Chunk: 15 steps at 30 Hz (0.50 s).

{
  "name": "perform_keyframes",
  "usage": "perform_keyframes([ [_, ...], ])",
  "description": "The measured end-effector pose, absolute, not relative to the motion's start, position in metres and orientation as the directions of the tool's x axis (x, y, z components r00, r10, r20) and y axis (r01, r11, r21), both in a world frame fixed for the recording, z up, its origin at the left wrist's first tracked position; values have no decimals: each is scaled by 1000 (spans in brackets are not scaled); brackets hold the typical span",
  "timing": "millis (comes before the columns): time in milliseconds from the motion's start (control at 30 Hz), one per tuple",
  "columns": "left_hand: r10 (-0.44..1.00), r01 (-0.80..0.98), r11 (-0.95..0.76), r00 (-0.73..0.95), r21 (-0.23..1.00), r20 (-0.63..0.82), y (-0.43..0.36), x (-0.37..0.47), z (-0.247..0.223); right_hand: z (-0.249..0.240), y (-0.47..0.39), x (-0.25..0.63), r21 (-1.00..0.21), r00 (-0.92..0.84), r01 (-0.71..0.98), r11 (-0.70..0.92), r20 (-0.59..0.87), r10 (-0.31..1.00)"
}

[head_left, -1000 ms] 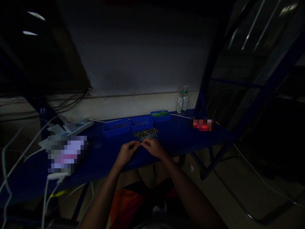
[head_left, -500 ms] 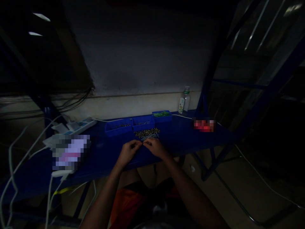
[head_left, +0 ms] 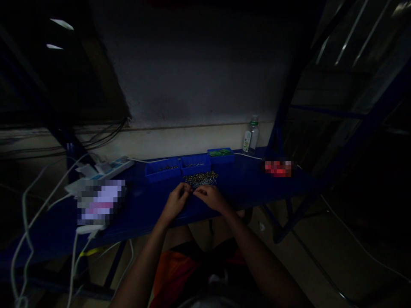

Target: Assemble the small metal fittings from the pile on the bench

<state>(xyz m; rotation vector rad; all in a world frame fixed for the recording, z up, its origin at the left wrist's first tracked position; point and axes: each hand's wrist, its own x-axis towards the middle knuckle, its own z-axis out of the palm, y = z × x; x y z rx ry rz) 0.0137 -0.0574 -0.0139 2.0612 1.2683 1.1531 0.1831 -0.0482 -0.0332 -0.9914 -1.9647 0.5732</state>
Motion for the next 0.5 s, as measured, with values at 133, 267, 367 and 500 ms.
perform_keyframes([
  [133, 873, 517, -486, 327, 704, 362, -59, 14, -14, -33, -49, 183, -719, -323, 389, 576, 480, 816],
  [267, 875, 528, -483, 328, 699, 357, -57, 13, -15, -35, -48, 183, -740, -317, 357, 570, 478, 819],
  [367, 898, 539, -438, 301, 720, 321, -56, 12, -16, -34, -49, 183, -750, -319, 352, 561, 467, 825],
  [500, 913, 531, -403, 285, 745, 290, -54, 12, -16, -34, -48, 185, -760, -311, 361, 541, 448, 838],
])
